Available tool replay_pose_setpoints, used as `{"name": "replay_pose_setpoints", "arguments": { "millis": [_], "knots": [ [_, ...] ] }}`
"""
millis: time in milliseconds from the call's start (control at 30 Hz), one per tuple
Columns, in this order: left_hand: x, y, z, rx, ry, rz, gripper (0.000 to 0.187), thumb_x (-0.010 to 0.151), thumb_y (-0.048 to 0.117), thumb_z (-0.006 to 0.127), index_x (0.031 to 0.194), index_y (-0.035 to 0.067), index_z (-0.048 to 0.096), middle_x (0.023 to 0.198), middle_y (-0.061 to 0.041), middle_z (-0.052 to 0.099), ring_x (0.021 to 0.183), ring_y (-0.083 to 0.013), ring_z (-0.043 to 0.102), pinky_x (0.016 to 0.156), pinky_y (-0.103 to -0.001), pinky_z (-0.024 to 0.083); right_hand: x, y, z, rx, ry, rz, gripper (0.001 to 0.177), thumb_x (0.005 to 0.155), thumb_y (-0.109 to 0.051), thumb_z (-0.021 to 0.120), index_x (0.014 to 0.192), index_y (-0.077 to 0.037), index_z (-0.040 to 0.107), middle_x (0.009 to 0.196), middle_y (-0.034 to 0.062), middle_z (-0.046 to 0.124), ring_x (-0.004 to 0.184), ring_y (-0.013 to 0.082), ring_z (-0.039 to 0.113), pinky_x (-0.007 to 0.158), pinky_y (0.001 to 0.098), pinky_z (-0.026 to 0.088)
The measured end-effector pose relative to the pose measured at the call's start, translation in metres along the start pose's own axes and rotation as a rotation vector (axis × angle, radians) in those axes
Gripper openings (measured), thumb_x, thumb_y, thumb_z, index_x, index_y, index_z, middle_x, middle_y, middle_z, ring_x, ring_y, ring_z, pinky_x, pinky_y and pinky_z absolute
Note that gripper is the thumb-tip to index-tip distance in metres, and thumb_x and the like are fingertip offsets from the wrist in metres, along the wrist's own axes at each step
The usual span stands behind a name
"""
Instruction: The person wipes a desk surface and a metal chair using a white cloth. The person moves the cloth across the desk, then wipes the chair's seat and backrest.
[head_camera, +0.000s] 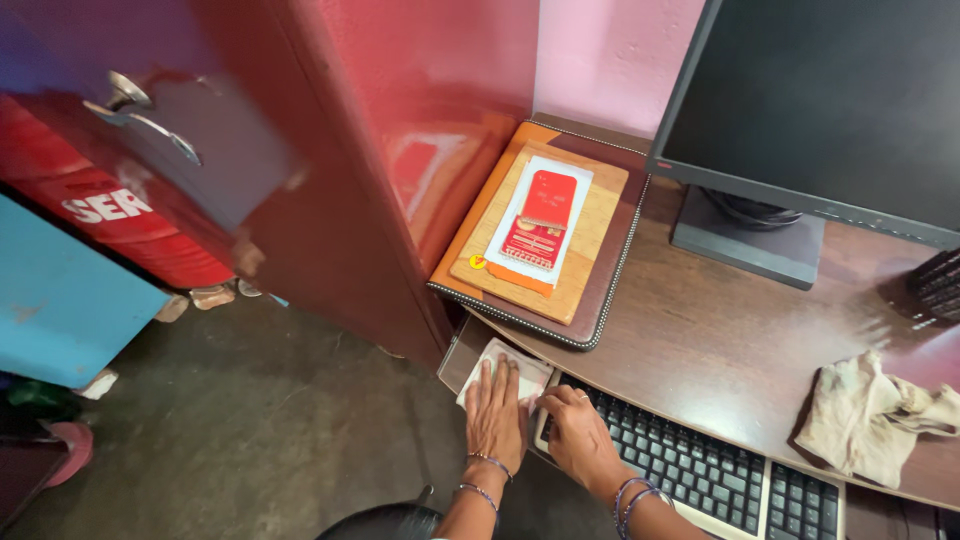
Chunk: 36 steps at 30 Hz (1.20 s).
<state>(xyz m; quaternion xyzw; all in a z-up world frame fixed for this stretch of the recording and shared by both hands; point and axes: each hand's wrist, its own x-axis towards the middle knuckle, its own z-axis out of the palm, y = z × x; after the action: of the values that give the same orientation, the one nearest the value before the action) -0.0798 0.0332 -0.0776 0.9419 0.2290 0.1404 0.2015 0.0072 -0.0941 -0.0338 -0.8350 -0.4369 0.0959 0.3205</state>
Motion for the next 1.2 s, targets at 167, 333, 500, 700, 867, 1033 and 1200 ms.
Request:
{"name": "replay_pose_setpoints", "arguments": {
  "millis": [167, 333, 500, 700, 867, 1033, 1200],
  "knots": [
    [0.019, 0.007, 0.016, 0.031, -0.065, -0.083, 0.064, 0.099, 0.029, 0.049, 0.155, 0.004, 0.031, 0.166, -0.014, 0.022, 0.153, -0.0379, 0.012, 0.117, -0.055, 0.015, -0.006, 0.0, -0.006, 0.012, -0.005, 0.018, 0.046, 0.069, 0.013, 0.055, 0.107, -0.005, 0.073, 0.116, 0.013, 0.066, 0.111, 0.0373, 0.058, 0.097, 0.0432, 0.048],
    [0.03, 0.016, 0.023, 0.046, -0.075, -0.116, 0.064, 0.1, 0.031, 0.047, 0.156, 0.004, 0.03, 0.166, -0.014, 0.021, 0.153, -0.0384, 0.01, 0.118, -0.056, 0.014, -0.015, 0.01, -0.012, -0.014, 0.026, 0.029, 0.046, 0.07, 0.011, 0.055, 0.109, -0.005, 0.073, 0.117, 0.0131, 0.066, 0.112, 0.0369, 0.058, 0.098, 0.0426, 0.049],
    [0.025, 0.019, 0.019, 0.085, -0.057, -0.164, 0.067, 0.099, 0.033, 0.048, 0.157, 0.006, 0.03, 0.165, -0.012, 0.023, 0.155, -0.036, 0.012, 0.119, -0.055, 0.014, -0.027, 0.017, -0.024, -0.048, 0.058, 0.082, 0.044, 0.072, 0.01, 0.056, 0.109, -0.007, 0.073, 0.117, 0.0127, 0.065, 0.112, 0.0364, 0.059, 0.094, 0.0427, 0.05],
    [0.01, 0.022, 0.05, -0.048, 0.387, -0.627, 0.069, 0.098, 0.035, 0.048, 0.156, 0.003, 0.03, 0.168, -0.015, 0.025, 0.154, -0.0349, 0.02, 0.115, -0.053, 0.026, -0.055, 0.027, -0.044, -0.167, 0.011, 0.075, 0.026, 0.073, -0.003, 0.071, 0.098, -0.011, 0.069, 0.096, 0.0113, 0.061, 0.096, 0.0346, 0.059, 0.082, 0.0459, 0.049],
    [0.01, 0.004, 0.106, -0.575, 0.539, -1.064, 0.079, 0.102, 0.043, 0.042, 0.156, -0.011, 0.021, 0.158, -0.034, 0.03, 0.147, -0.044, 0.034, 0.12, -0.047, 0.031, -0.08, 0.034, -0.052, -0.235, 0.005, 0.045, 0.02, 0.069, -0.007, 0.076, 0.084, -0.012, 0.064, 0.09, 0.0082, 0.059, 0.091, 0.0311, 0.059, 0.078, 0.0442, 0.048],
    [0.009, 0.001, 0.139, -0.831, 0.6, -1.095, 0.085, 0.105, 0.046, 0.039, 0.15, -0.022, 0.015, 0.151, -0.047, 0.028, 0.143, -0.051, 0.035, 0.119, -0.048, 0.029, -0.096, 0.036, -0.068, -0.218, 0.038, 0.068, 0.022, 0.069, -0.009, 0.077, 0.088, -0.013, 0.065, 0.089, 0.008, 0.059, 0.09, 0.0315, 0.059, 0.077, 0.0442, 0.047],
    [0.007, 0.025, 0.111, -0.68, 0.456, -1.266, 0.082, 0.103, 0.052, 0.036, 0.156, -0.009, 0.025, 0.152, -0.037, 0.039, 0.137, -0.0503, 0.046, 0.115, -0.054, 0.04, -0.102, 0.04, -0.099, -0.192, 0.273, 0.048, 0.014, 0.078, -0.008, 0.072, 0.09, -0.013, 0.068, 0.088, 0.0091, 0.061, 0.089, 0.0332, 0.059, 0.075, 0.0457, 0.046]
  ]
}}
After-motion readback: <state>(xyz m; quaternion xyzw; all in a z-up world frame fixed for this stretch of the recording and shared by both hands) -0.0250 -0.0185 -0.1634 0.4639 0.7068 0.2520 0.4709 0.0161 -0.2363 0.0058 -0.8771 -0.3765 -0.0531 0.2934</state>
